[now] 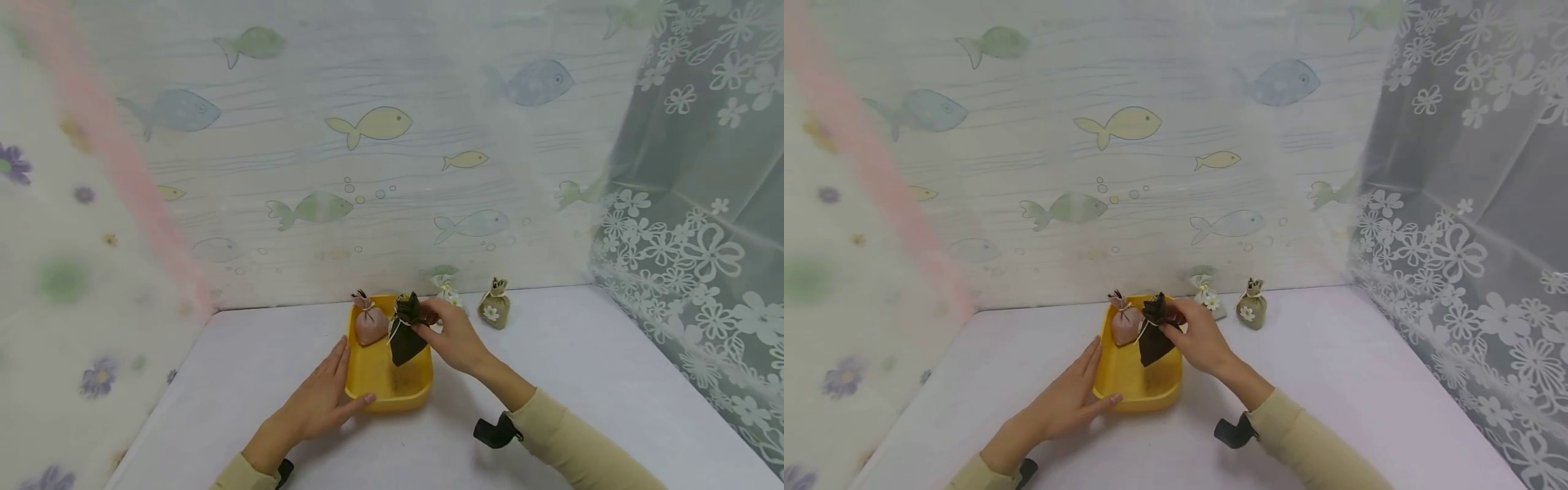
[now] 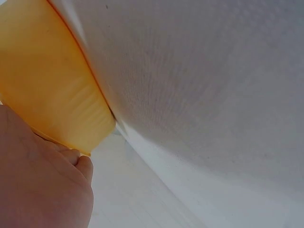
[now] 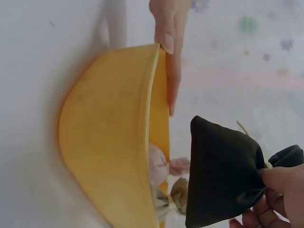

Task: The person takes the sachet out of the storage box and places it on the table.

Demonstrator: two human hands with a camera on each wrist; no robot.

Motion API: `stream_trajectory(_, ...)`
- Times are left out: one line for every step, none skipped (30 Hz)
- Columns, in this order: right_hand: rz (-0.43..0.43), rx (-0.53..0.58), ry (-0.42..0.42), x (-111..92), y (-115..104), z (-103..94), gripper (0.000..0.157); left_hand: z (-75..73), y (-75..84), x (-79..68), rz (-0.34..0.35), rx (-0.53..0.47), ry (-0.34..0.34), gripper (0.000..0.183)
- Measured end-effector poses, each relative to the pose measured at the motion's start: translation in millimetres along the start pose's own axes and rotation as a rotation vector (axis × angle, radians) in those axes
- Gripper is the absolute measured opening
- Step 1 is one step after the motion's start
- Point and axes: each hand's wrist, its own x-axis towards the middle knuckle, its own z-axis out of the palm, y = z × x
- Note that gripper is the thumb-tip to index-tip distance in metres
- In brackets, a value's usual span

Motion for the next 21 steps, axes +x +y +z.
stream_trajectory(0.000, -0.005, 0.004, -1, 2, -2.5, 0.023, -0.1, 0.1, 0.0, -0.002, 0.001, 0.001, 0.106)
stream_trajectory(-0.002, -0.008, 0.007, -1, 3, -4.9, 0.023, 0.1, 0.1, -0.2, -0.004, 0.004, 0.000, 0.106)
stream_trajectory(0.000, -0.008, 0.009, -2, 5, -7.1, 0.024, 0.2, 0.1, -0.1, -0.006, 0.004, 0.002, 0.106)
stream_trajectory(-0.002, -0.010, 0.011, -2, 6, -9.1, 0.024, 0.0, 0.2, -0.1, -0.008, 0.003, 0.002, 0.106)
stream_trajectory(-0.001, -0.013, 0.015, -3, 8, -11.1, 0.024, -0.1, 0.1, -0.1, -0.010, 0.002, 0.002, 0.106)
stream_trajectory(-0.001, -0.012, 0.019, -4, 9, -13.0, 0.024, -0.3, 0.3, -0.1, -0.013, 0.002, 0.001, 0.106)
stream_trajectory(-0.001, -0.014, 0.022, -4, 10, -15.2, 0.024, -0.7, 0.6, -0.3, -0.015, -0.001, -0.001, 0.105)
stream_trajectory(0.002, -0.015, 0.023, -5, 12, -17.1, 0.023, -0.8, 0.8, -0.3, -0.014, -0.003, 0.000, 0.105)
stream_trajectory(0.008, -0.019, 0.028, -6, 13, -19.0, 0.023, -1.2, 1.1, -0.3, -0.014, -0.005, -0.001, 0.105)
stream_trajectory(0.007, -0.024, 0.034, -6, 15, -20.9, 0.022, -1.7, 1.6, -0.5, -0.014, -0.008, -0.003, 0.105)
stream_trajectory(0.010, -0.027, 0.040, -7, 17, -22.7, 0.021, -1.8, 1.8, -0.5, -0.012, -0.010, -0.003, 0.105)
stream_trajectory(0.015, -0.031, 0.044, -8, 19, -24.4, 0.020, -1.8, 1.9, -0.6, -0.011, -0.010, -0.003, 0.105)
stream_trajectory(0.018, -0.039, 0.050, -9, 21, -26.0, 0.019, -1.8, 1.9, -0.6, -0.010, -0.014, -0.002, 0.104)
stream_trajectory(0.020, -0.046, 0.058, -10, 24, -27.5, 0.019, -1.7, 1.9, -0.6, -0.009, -0.016, -0.002, 0.104)
stream_trajectory(0.020, -0.055, 0.067, -10, 27, -28.9, 0.019, -1.8, 2.0, -0.7, -0.010, -0.017, -0.004, 0.104)
stream_trajectory(0.017, -0.062, 0.075, -11, 30, -30.2, 0.019, -1.7, 1.9, -0.7, -0.007, -0.019, -0.002, 0.103)
stream_trajectory(0.020, -0.065, 0.081, -12, 33, -31.5, 0.020, -1.5, 1.6, -0.6, -0.007, -0.020, -0.002, 0.103)
stream_trajectory(0.019, -0.071, 0.090, -13, 37, -32.7, 0.020, -1.3, 1.4, -0.5, -0.007, -0.021, -0.002, 0.102)
stream_trajectory(0.019, -0.075, 0.099, -13, 40, -33.8, 0.020, -1.5, 1.4, -0.5, -0.009, -0.022, -0.005, 0.102)
stream_trajectory(0.017, -0.078, 0.108, -14, 44, -34.8, 0.021, -1.5, 1.3, -0.3, -0.011, -0.021, -0.006, 0.102)
stream_trajectory(0.020, -0.080, 0.115, -14, 47, -35.8, 0.021, -1.5, 1.2, -0.2, -0.012, -0.020, -0.007, 0.102)
